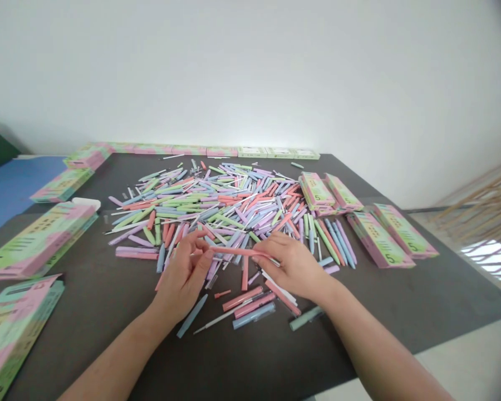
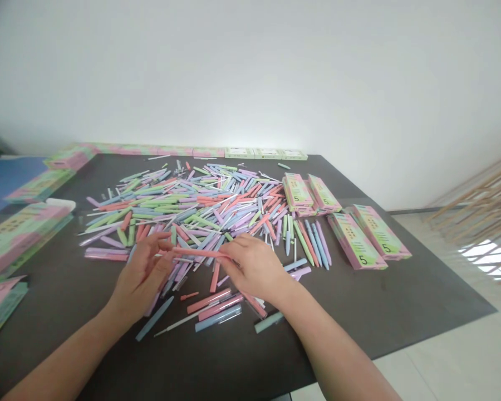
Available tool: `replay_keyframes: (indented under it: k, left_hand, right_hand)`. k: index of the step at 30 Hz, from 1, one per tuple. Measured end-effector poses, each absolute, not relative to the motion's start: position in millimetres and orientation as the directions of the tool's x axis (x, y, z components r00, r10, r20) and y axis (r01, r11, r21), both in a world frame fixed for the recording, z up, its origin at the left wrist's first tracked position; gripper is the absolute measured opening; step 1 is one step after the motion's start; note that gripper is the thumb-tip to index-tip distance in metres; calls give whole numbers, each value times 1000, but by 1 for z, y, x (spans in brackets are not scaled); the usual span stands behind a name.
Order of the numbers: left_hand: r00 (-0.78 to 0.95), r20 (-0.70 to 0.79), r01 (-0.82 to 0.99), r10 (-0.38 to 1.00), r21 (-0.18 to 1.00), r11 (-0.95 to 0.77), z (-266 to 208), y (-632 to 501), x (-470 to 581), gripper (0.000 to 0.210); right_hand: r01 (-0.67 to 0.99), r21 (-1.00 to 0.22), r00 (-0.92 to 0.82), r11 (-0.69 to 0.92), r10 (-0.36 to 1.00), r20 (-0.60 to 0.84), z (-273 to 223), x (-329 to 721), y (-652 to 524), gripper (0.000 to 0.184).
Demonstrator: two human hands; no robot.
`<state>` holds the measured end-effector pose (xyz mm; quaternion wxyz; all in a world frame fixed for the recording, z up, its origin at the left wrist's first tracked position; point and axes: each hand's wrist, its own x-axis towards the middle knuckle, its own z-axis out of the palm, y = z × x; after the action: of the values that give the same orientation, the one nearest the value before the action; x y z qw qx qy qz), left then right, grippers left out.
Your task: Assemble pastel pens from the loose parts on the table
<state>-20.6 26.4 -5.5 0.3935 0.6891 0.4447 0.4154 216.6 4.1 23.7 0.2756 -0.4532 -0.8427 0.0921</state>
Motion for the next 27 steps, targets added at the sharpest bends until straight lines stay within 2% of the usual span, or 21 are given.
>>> replay_keyframes:
  k: [2, 4, 7, 9, 11, 14, 27]
  left_hand:
    - [253, 231, 251, 940, 922, -294, -9, 29, -22, 31]
    - [252, 271, 239, 929, 913, -331, -11, 30, -22, 32]
    - [256, 299, 268, 919, 892, -364, -11, 28, -20, 33]
    - [263, 302, 291, 916, 881, -374, -10, 26, -18, 32]
    - [270, 299, 312, 915, 872, -377, -10, 25, -17, 31]
    - [280, 278, 339, 919, 867, -366, -9, 25, -18, 29]
    - [302, 256, 489, 918, 785, -380, -2, 23, -17, 20]
  right_hand:
    - [771, -444, -272, 457, 866, 419, 33, 231, 5, 19]
    - [832, -486, -36, 267, 901, 433, 40, 252, 5, 22]
    - [862, -500, 272, -79, 905, 328, 43, 290, 5, 33]
    - [877, -403, 383, -262, 888, 255, 37, 312, 4, 35]
    - [881, -230, 459, -414, 865, 201, 26, 328, 4, 39]
    - [863, -153, 503, -482, 849, 160, 9, 339, 4, 43]
    - [812, -75, 583, -579, 806, 103, -8, 345, 2, 55]
